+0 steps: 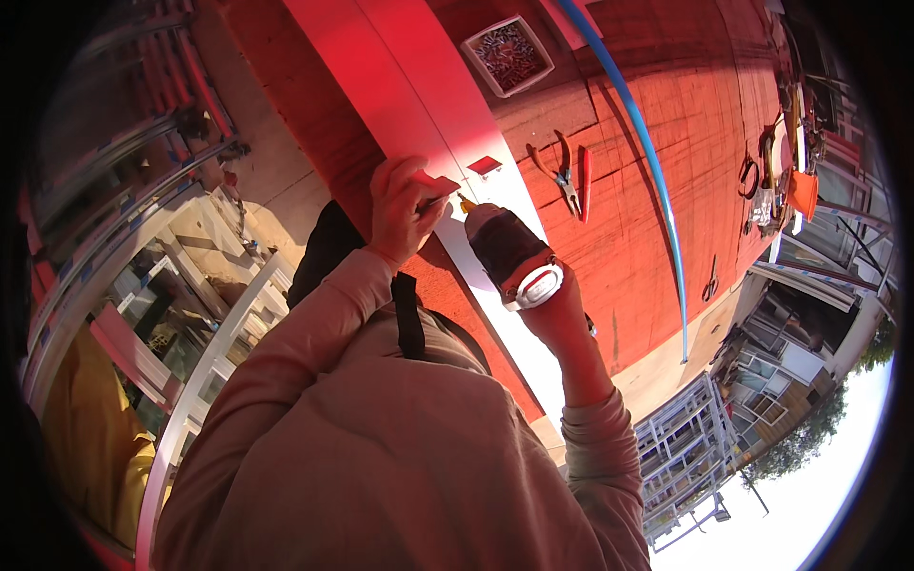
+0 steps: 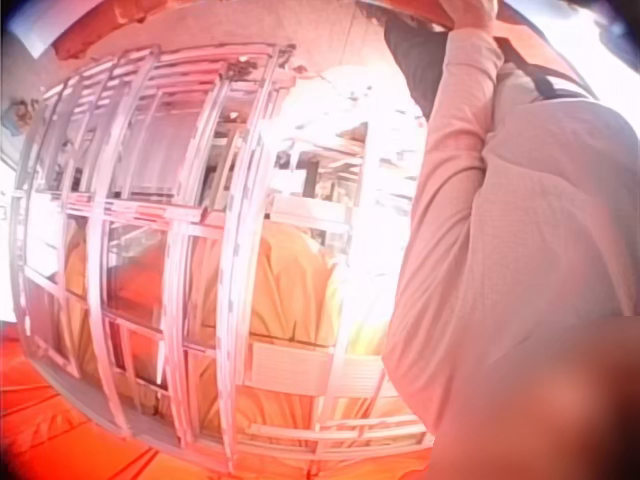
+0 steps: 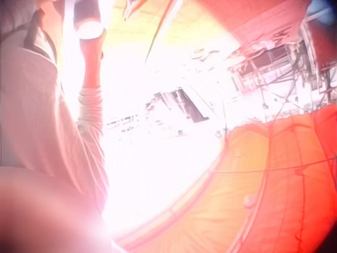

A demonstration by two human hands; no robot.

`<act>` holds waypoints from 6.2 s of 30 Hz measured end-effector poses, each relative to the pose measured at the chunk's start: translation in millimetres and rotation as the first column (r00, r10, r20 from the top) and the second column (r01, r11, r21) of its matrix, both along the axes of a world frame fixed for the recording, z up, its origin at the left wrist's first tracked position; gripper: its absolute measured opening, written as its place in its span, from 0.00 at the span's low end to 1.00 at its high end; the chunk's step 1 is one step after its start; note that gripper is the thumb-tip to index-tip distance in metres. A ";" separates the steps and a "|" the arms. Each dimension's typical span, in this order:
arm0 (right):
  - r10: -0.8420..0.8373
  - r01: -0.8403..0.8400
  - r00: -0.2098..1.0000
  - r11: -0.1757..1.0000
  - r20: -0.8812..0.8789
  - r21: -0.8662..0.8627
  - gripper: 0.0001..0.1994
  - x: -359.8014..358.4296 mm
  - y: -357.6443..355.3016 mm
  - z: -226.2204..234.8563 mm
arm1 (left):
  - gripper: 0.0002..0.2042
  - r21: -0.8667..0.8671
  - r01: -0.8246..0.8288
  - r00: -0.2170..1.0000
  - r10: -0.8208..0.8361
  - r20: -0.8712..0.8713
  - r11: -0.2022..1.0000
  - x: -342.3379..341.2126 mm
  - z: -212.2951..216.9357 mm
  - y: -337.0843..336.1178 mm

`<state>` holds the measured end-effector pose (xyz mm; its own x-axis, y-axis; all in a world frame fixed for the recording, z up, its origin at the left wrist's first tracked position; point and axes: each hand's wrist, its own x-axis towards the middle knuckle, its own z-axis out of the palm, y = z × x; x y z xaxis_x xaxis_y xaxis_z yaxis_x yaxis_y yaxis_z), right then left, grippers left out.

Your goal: The person selects small wooden blocks from a bucket, then uses a cordless drill to drive screws into a long white plank resting on a red workbench. The person repeatedly positions blocks and drives screws along the plank's length.

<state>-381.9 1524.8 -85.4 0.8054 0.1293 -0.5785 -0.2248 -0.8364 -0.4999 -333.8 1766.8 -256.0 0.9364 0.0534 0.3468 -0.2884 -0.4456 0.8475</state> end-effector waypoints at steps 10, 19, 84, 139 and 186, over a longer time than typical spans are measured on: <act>0.091 -0.092 0.996 0.995 -0.021 -0.042 0.27 4.7 -1.9 0.7 | 0.20 -0.021 -0.004 1.000 0.004 -0.007 1.000 -1.6 -0.1 1.1; 0.004 -0.004 1.000 0.999 0.012 -0.053 0.25 14.1 8.1 7.6 | 0.20 -0.031 -0.032 0.999 0.033 0.022 0.999 -0.8 -0.3 -1.5; 0.277 -0.279 0.960 0.957 -0.033 -0.080 0.37 75.8 42.3 42.4 | 0.15 0.020 -0.017 0.998 0.018 -0.062 1.000 -6.9 -12.4 -3.8; 0.268 -0.268 0.963 0.963 -0.005 -0.002 0.33 84.0 39.4 36.3 | 0.13 -0.005 0.036 0.992 -0.037 -0.119 0.999 -6.9 -12.4 -2.9; 0.430 -0.446 0.894 0.877 -0.122 -0.179 0.31 106.3 56.9 44.2 | 0.21 -0.068 0.011 0.996 -0.017 -0.088 0.998 -2.6 -4.7 0.4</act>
